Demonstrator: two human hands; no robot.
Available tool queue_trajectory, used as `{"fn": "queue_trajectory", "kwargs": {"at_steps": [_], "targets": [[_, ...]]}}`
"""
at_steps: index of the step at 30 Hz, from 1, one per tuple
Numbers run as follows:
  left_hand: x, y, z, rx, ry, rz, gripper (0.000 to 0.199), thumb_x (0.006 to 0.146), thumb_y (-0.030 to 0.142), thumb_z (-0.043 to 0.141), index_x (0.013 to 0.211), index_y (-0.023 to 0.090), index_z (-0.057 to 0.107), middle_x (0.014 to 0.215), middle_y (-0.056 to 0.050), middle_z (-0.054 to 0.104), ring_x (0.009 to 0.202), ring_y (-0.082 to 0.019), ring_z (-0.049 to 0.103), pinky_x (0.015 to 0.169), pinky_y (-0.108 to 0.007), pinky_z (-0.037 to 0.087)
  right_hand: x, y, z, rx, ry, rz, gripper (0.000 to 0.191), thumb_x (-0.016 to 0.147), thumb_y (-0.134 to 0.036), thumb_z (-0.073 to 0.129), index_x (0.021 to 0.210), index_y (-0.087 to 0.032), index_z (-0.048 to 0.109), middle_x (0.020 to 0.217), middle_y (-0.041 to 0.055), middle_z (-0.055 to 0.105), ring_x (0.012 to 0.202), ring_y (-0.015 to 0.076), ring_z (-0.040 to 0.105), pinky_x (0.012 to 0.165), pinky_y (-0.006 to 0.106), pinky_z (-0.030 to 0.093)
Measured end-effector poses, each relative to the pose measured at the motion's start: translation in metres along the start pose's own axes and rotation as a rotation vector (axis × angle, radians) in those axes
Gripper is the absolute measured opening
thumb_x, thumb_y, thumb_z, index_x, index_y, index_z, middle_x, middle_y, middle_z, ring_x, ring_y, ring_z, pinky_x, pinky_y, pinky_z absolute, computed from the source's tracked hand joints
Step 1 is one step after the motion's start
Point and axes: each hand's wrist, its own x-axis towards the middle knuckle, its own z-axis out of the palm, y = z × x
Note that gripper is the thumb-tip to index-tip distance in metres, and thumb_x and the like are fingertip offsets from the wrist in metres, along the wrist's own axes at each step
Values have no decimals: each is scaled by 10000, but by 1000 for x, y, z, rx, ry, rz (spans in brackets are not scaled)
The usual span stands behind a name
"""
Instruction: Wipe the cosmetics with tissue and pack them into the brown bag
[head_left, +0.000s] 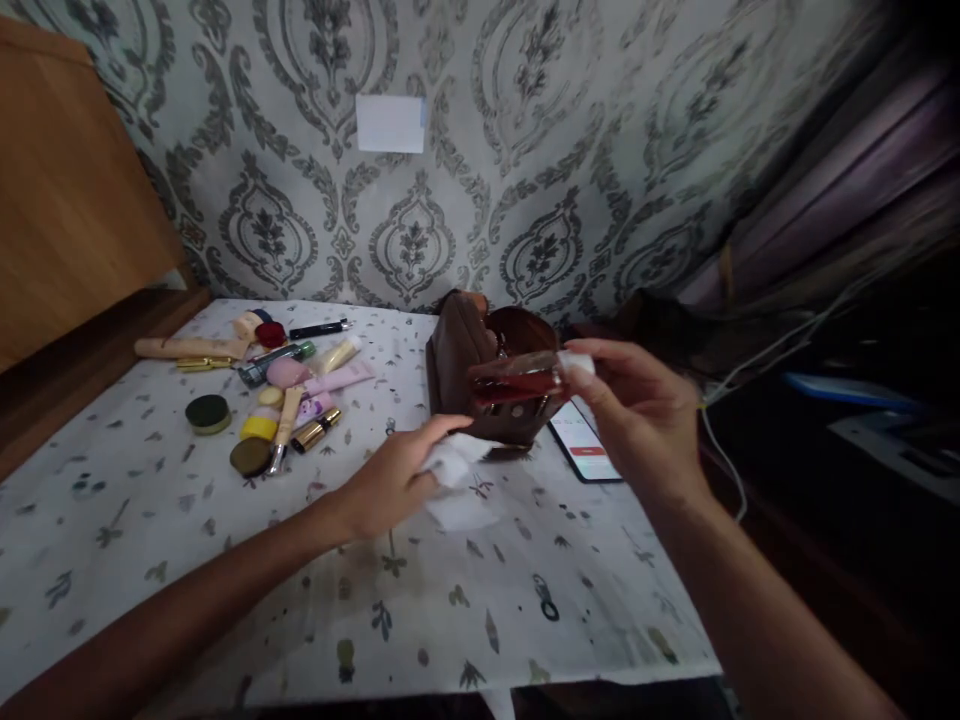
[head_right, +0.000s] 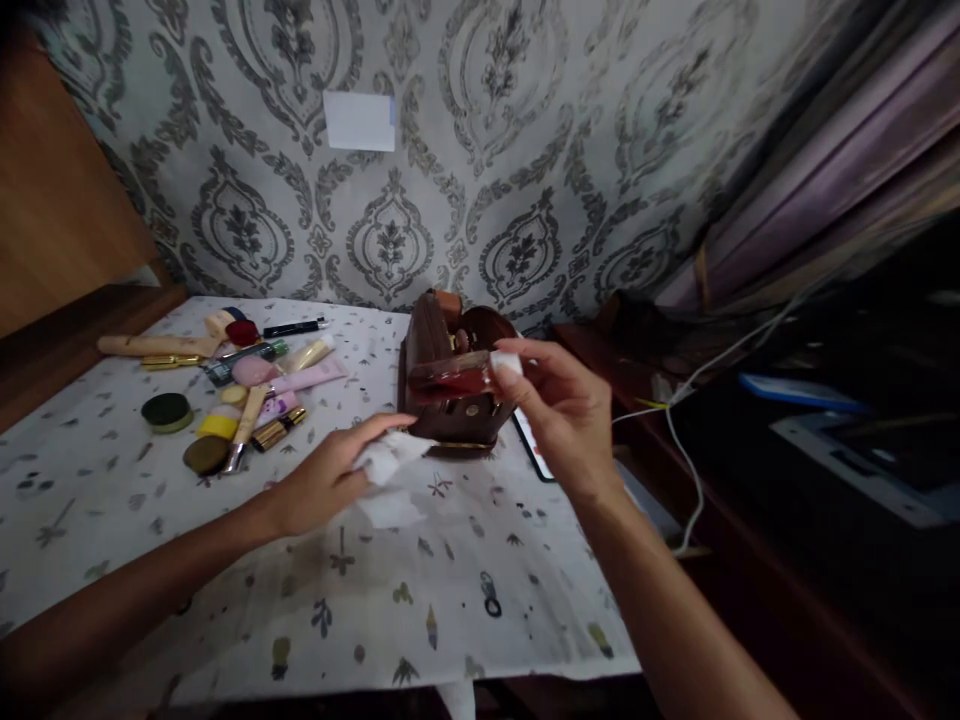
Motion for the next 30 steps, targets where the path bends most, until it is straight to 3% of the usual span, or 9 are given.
{"fn": "queue_trajectory", "kwargs": {"at_steps": [3, 5, 8, 11, 15, 20, 26, 30], "targets": [[33, 16, 15, 335, -208, -45, 782, 846, 122, 452, 1561, 112, 134, 1136, -152, 670, 1016, -290, 630, 892, -408, 482, 24, 2, -18, -85, -37, -54, 249, 783, -398, 786, 976, -250, 730, 874, 13, 735, 725, 167, 685, 704, 313, 579], [50, 19, 24, 458, -284, -106, 810, 867, 151, 458, 1558, 64, 46, 1088, -167, 673, 983, -304, 638, 860, -412, 488, 38, 7, -26, -154, -124, -71, 265, 789, -432, 771, 976, -252, 720, 868, 14, 731, 736, 175, 689, 718, 324, 579], [60, 17, 32, 491, -310, -141, 743, 872, 149, 458, 1537, 97, 131, 1030, -132, 675, 961, -293, 645, 844, -388, 491, 53, 13, -36, -305, -289, -90, 280, 813, -495, 720, 969, -262, 713, 899, 29, 722, 803, 207, 688, 737, 349, 573], [53, 9, 34, 419, -330, -108, 692, 839, 83, 461, 1490, 181, 247, 973, -72, 666, 936, -260, 645, 832, -350, 489, 64, 13, -46, -473, -508, -95, 283, 861, -507, 647, 983, -262, 717, 950, 42, 711, 851, 219, 676, 740, 344, 551], [46, -4, 38, 389, -372, -104, 779, 809, 38, 466, 1508, 235, 184, 937, -32, 643, 862, -236, 636, 786, -339, 489, 77, 8, -51, -614, -747, -95, 329, 915, -495, 555, 1055, -240, 708, 909, 46, 689, 778, 195, 645, 673, 313, 500], [46, -13, 43, 365, -397, -112, 779, 836, 59, 492, 1515, 232, 153, 926, -33, 647, 839, -225, 631, 779, -345, 492, 91, 2, -37, -733, -902, -175, 330, 947, -430, 496, 1038, -191, 704, 860, 54, 676, 712, 171, 616, 673, 302, 460], [43, -22, 46, 310, -375, -77, 836, 825, 52, 500, 1527, 264, 98, 1242, -111, 636, 1015, -247, 638, 895, -396, 495, 105, 5, -25, -749, -1051, -272, 254, 948, -340, 501, 1048, -208, 694, 941, 45, 699, 806, 168, 642, 723, 281, 460], [41, -27, 48, 285, -356, -54, 830, 812, 40, 479, 1528, 248, 115, 1192, -102, 659, 993, -248, 648, 887, -394, 498, 108, 8, -24, -756, -1068, -236, 247, 931, -325, 521, 1056, -198, 692, 955, 49, 708, 803, 170, 642, 721, 281, 458]]}}
